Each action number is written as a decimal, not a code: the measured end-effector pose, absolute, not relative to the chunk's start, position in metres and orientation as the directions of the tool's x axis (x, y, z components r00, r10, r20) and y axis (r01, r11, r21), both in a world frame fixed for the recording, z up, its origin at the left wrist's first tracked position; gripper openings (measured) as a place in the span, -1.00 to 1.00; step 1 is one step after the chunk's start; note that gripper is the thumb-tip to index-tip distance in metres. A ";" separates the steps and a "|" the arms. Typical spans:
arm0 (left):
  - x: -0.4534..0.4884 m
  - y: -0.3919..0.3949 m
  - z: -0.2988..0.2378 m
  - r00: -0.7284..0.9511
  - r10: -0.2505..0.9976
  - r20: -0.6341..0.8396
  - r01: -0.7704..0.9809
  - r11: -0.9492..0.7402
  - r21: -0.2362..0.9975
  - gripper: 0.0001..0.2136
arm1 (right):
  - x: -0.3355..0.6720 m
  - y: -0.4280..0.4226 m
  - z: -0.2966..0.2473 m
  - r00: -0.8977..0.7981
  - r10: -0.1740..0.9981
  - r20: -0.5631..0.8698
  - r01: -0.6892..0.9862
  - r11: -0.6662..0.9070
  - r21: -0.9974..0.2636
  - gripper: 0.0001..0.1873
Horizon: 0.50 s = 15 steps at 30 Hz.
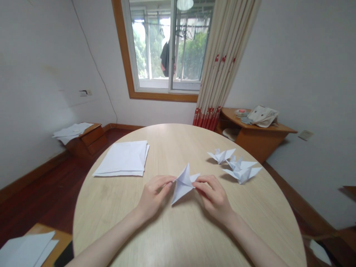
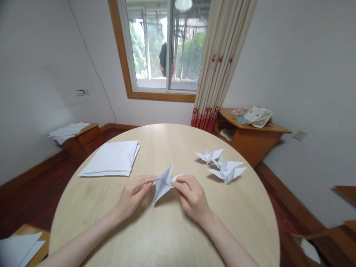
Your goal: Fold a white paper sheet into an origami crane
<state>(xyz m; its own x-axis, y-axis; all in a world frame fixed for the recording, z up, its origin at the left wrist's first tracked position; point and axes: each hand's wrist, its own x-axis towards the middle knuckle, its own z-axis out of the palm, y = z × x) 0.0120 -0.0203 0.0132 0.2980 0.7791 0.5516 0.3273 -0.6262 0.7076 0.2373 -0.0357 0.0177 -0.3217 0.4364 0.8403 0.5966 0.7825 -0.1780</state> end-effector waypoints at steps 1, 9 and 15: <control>0.012 -0.021 0.013 0.316 0.770 0.554 0.336 -0.637 0.694 -0.77 | 0.237 -0.036 0.018 -0.335 0.433 0.837 0.593 0.787 -0.170 -0.62; 0.012 -0.023 0.013 0.493 0.658 0.569 0.364 -0.750 0.552 -0.68 | 0.231 -0.041 0.020 -0.317 0.458 0.831 0.552 0.801 -0.231 -0.72; 0.015 -0.025 0.011 0.597 0.527 0.605 0.378 -0.850 0.368 -0.51 | 0.230 -0.041 0.015 -0.319 0.485 0.815 0.536 0.801 -0.267 -0.73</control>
<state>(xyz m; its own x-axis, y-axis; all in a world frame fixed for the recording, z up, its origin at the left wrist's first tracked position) 0.0152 -0.0252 0.0115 0.5974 0.5270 0.6045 0.3776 -0.8498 0.3677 0.2303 -0.0411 0.0151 -0.3191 0.4845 0.8145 0.5358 0.8011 -0.2667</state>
